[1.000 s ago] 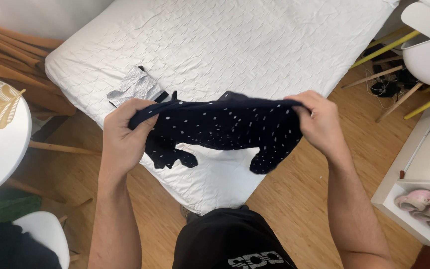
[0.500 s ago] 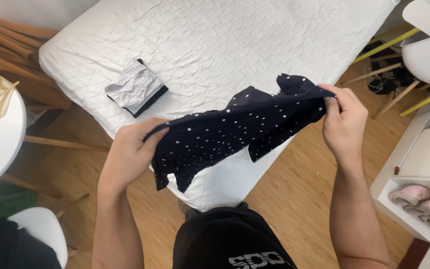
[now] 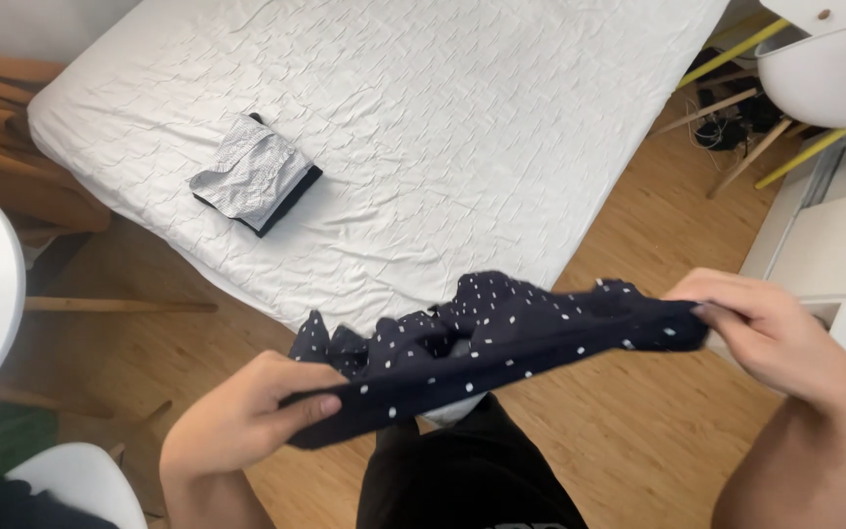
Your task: The person folds a black pair of pants, a black t-shirt, a checkered shirt, and a navy blue polka-dot shirt on a white bed. Each item is smoothed and folded into a compact rectangle and placed on the bed.
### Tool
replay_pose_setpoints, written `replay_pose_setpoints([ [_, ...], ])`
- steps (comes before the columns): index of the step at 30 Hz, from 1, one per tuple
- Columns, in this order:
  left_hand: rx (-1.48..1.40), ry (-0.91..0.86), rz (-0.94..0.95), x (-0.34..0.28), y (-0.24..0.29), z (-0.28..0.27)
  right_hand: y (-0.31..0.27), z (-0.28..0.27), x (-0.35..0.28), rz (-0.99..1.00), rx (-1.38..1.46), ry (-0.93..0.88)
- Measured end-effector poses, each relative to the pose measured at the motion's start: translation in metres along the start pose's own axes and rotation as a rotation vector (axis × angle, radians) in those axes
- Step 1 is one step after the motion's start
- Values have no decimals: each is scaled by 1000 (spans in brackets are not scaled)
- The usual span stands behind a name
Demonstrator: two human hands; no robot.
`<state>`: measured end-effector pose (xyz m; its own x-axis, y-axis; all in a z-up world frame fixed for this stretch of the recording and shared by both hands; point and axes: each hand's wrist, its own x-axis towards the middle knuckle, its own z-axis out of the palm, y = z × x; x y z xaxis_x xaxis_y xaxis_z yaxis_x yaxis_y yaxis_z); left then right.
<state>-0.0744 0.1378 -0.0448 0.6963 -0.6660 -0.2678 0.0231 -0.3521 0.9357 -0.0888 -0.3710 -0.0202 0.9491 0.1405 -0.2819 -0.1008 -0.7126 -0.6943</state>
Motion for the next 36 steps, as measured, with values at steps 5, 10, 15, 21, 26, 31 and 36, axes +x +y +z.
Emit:
replay_pose_setpoints([
  [5,-111,122,206,14,-4,-14,-4,4,7,-106,26,156],
  [10,164,430,77,89,-2,-44,12,12,99,-135,14,268],
  [15,278,642,-100,190,-58,-65,93,38,232,-155,-35,315],
  [21,470,878,-218,311,-202,-83,180,105,387,-134,14,238],
  [26,479,951,-310,389,-285,-101,213,147,464,-49,-9,288],
  [31,502,1013,-295,437,-351,-112,261,183,520,-72,-57,362],
  [36,626,913,-465,460,-395,-110,304,218,550,100,-95,351],
])
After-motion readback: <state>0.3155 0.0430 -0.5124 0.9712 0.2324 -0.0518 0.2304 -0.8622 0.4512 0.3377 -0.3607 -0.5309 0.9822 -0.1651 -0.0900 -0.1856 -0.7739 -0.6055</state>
